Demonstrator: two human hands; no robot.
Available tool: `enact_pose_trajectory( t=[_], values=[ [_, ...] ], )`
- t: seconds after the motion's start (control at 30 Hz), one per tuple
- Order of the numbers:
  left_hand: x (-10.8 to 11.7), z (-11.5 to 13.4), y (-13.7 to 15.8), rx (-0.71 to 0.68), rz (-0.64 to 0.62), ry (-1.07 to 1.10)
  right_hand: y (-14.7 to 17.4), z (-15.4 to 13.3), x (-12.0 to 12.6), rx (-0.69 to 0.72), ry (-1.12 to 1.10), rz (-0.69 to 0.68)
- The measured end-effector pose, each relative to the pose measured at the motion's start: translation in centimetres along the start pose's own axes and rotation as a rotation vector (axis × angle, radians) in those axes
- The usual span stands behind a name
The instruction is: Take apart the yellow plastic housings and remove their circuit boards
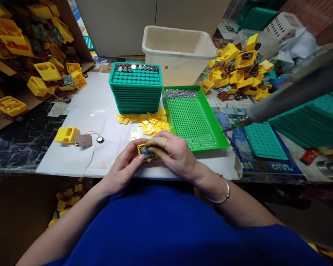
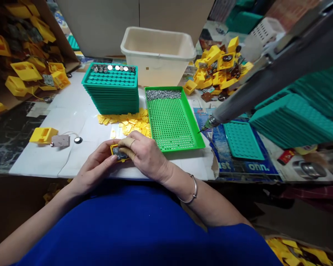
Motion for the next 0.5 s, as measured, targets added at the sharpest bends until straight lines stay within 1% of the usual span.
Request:
enact_pose_trajectory(
  t=[0.1, 0.2, 0.3, 0.37, 0.43, 0.5],
  values=[
    [0.1, 0.1, 0.0, -0.024, -0.022, -0.084, 0.0, -0.4, -0.2, 0.095, 0.178, -0.058],
    [0.1, 0.2, 0.1, -0.048, -0.014, -0.146, 0.0, -0.7, -0.4, 0.165, 0.334, -0.063],
    [0.1, 0.3, 0.1, -0.053, 0.022, -0.14, 0.1, -0.6, -0.5, 0.151, 0.348, -0.048],
    [0.1, 0.4, 0.0, -0.036, 0.047, -0.129, 0.1, -0.4, -0.6, 0.145, 0.341, -0.063],
    [0.1, 0.3, 0.0, -0.01, 0.067, -0.121, 0.0, -0.2, -0.8, 0.182, 0.331, -0.089],
    [0.1, 0.3, 0.0, 0.024, 0.077, -0.089, -0.1, -0.3, -1.1, 0.226, 0.342, -0.07]
  ],
)
Point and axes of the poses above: each hand's wrist, its own y-axis away from the middle knuckle, its own x-axis out of the back of the hand, z = x × y, the point moved 3 cm from there along -y, towards the middle knuckle, and after that the axes turned 6 degrees about y, right-handed, at the moved point
